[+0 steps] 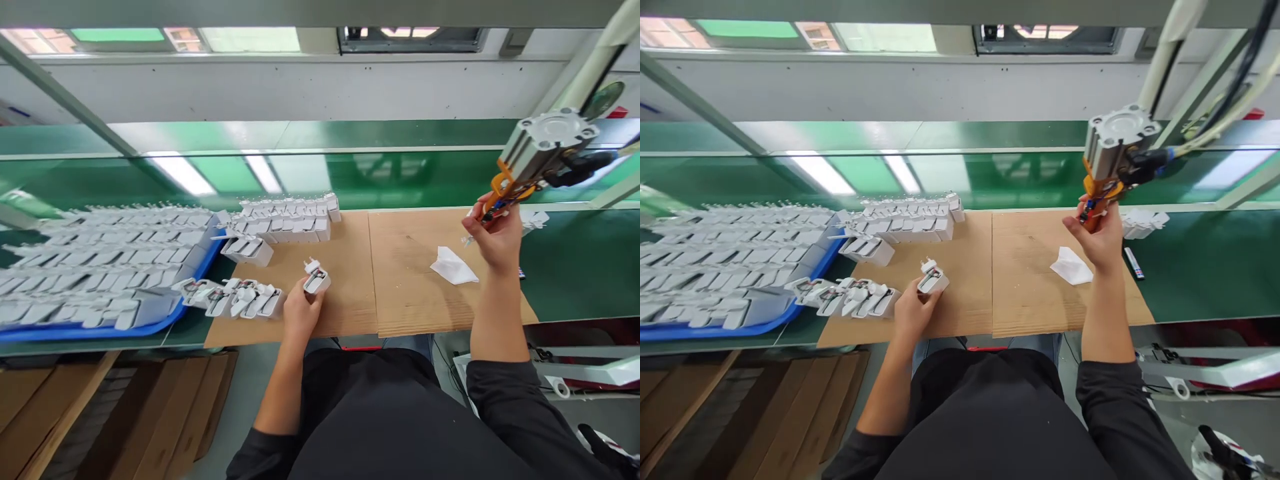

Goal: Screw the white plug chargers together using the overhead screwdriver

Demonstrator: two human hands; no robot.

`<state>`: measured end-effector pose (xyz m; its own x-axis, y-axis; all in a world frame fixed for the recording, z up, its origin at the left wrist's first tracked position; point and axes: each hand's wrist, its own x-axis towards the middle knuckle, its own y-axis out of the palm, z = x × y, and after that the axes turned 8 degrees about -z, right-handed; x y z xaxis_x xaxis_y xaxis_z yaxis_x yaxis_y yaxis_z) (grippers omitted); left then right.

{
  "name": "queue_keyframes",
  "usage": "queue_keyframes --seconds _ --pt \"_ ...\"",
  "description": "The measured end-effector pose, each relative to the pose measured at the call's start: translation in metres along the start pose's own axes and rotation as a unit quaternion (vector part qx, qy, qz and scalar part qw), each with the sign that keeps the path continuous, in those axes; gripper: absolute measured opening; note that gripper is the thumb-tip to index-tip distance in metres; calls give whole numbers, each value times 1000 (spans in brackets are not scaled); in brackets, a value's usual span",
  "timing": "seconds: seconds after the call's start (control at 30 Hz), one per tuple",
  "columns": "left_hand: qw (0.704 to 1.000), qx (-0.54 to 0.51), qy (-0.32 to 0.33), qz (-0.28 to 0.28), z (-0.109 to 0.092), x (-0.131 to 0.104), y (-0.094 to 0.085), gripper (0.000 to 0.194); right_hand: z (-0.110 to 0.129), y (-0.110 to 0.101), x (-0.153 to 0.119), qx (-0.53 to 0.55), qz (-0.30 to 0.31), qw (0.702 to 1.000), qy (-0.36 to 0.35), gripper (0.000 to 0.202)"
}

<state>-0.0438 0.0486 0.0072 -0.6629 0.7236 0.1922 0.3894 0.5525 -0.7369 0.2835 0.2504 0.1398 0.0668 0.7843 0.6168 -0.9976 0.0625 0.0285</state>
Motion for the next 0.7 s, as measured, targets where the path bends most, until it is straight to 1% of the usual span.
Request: queue_keyframes --seconds 0.07,0.13,0.2,0.27,0.33,0.37,0.43,0.5,0.6,0.63,0.7 --pt "999 11 -12 -35 5 -4 0 48 -2 -2 -1 -6 9 1000 2 51" --pt "997 14 -1 -78 10 -10 2 54 -3 -3 -1 -19 16 1000 -8 52" --pt "992 8 35 -118 12 -15 3 59 -5 -5 -1 -29 17 999 -20 52" --pt "983 6 80 -165 10 -22 3 64 -6 -6 -1 -34 20 999 -28 51" --pt "970 2 125 -207 -2 -28 4 63 -6 -7 -1 -33 25 999 -28 50" --pt "965 -1 145 -218 -10 -29 4 61 -7 -7 -2 -32 24 999 -24 49" --pt "962 -3 172 -213 -34 -24 8 57 -8 -8 -2 -29 18 999 -16 47" --pt "968 15 168 -184 -60 -7 15 57 -9 -8 -3 -28 14 999 -15 46" --pt "983 81 110 -125 -93 39 28 68 -7 -9 -1 -22 27 999 -11 47" --pt "985 103 91 -107 -100 55 33 71 -6 -10 0 -18 35 999 -3 47" --pt "985 136 60 -89 -109 86 41 74 -2 -13 4 -15 58 998 12 48"
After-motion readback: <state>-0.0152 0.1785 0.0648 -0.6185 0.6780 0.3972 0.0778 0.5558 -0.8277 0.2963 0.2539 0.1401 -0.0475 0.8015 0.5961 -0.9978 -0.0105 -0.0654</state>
